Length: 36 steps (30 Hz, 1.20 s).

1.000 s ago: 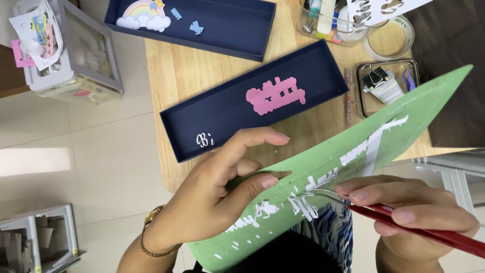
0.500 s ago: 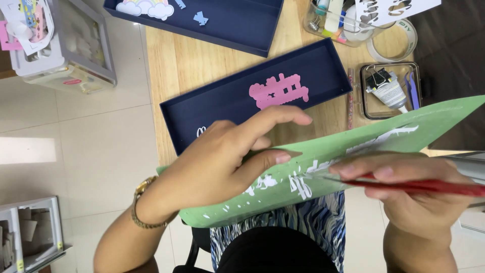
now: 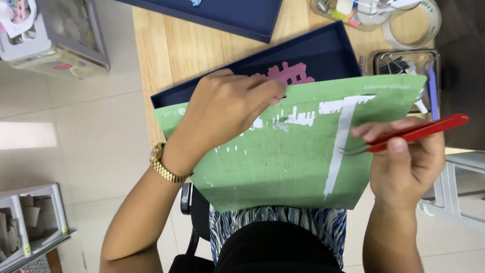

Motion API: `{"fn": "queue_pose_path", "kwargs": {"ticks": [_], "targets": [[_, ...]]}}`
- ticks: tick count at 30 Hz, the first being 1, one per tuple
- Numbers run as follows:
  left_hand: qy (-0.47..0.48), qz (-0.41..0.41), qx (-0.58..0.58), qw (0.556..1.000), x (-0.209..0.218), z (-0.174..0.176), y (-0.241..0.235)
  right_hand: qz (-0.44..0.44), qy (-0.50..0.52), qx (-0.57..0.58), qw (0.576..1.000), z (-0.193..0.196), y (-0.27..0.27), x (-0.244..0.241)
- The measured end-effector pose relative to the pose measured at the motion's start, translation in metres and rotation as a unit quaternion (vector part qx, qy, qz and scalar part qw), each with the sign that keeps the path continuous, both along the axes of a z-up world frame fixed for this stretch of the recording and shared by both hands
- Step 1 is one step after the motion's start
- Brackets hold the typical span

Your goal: Using a weeding tool to remove excess vinyl from a cut design on a cutting mat.

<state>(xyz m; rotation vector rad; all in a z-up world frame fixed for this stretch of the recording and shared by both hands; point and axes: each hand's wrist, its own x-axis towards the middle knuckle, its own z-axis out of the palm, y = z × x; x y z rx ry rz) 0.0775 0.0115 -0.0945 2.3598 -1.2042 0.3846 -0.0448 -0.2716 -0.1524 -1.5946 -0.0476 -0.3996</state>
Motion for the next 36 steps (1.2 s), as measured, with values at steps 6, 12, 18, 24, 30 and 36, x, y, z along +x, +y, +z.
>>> {"fn": "queue_pose_path", "kwargs": {"ticks": [6, 12, 18, 24, 30, 36], "targets": [[-0.113, 0.04, 0.084, 0.989, -0.038, 0.007, 0.01, -0.049, 0.058, 0.035, 0.997, -0.026, -0.009, -0.029], [-0.232, 0.173, 0.028, 0.957, -0.08, -0.026, -0.013, -0.071, 0.059, 0.001, 0.996, -0.021, 0.002, -0.042], [-0.08, 0.236, -0.05, 0.967, -0.084, -0.03, -0.029, -0.035, 0.073, -0.021, 0.996, -0.014, 0.014, -0.045], [0.046, 0.268, -0.056, 0.961, -0.085, -0.012, -0.036, -0.009, 0.028, -0.047, 0.998, -0.02, 0.017, -0.042], [0.041, 0.251, -0.027, 0.967, -0.083, -0.016, -0.03, 0.057, 0.011, -0.169, 0.984, -0.004, 0.028, -0.022], [-0.009, 0.263, -0.046, 0.964, -0.08, -0.019, -0.032, 0.082, -0.084, -0.377, 0.919, -0.002, 0.042, -0.017]]}}
